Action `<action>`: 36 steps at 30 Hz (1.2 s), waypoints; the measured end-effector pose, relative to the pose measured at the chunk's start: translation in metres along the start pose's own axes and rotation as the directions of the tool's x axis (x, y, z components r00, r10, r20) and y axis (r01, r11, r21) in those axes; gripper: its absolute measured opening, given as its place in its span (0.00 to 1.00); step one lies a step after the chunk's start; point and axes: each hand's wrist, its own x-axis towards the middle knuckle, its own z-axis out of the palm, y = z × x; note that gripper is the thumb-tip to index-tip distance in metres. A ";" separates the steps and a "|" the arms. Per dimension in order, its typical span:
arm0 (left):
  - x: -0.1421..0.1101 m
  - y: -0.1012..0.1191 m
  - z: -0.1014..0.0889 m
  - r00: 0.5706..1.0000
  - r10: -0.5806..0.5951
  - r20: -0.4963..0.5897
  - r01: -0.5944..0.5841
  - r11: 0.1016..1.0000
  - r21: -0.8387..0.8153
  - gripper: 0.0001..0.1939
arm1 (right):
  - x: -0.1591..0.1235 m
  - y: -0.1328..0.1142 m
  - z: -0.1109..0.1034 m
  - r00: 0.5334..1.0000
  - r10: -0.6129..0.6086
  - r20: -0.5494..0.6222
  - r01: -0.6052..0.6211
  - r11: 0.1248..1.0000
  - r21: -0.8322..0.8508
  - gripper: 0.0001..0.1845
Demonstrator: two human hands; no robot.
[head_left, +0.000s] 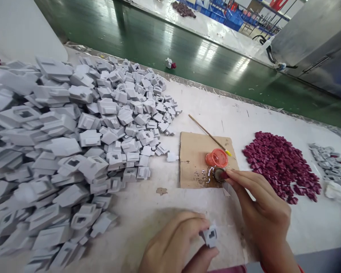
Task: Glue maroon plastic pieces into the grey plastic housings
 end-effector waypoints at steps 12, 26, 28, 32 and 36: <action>0.000 -0.003 0.006 0.996 0.080 -0.033 -0.074 0.985 0.155 0.10 | -0.032 -0.056 -0.004 0.955 0.297 -0.031 -0.257 0.870 0.421 0.12; 0.001 -0.003 0.005 0.995 0.095 -0.028 -0.090 0.987 0.133 0.09 | -0.043 -0.059 0.004 0.977 0.192 0.096 -0.214 0.854 0.475 0.17; 0.001 -0.002 0.006 0.996 0.082 -0.025 -0.078 0.988 0.137 0.09 | -0.040 -0.059 0.004 0.977 0.177 0.121 -0.213 0.857 0.469 0.17; 0.002 -0.003 0.005 0.996 0.087 -0.013 -0.083 0.980 0.183 0.09 | -0.039 -0.057 0.001 0.977 0.125 0.171 -0.192 0.865 0.463 0.13; 0.008 -0.014 -0.016 0.970 0.221 0.097 -0.240 0.922 0.303 0.10 | -0.049 -0.030 -0.016 0.967 0.184 0.177 -0.228 0.934 0.275 0.27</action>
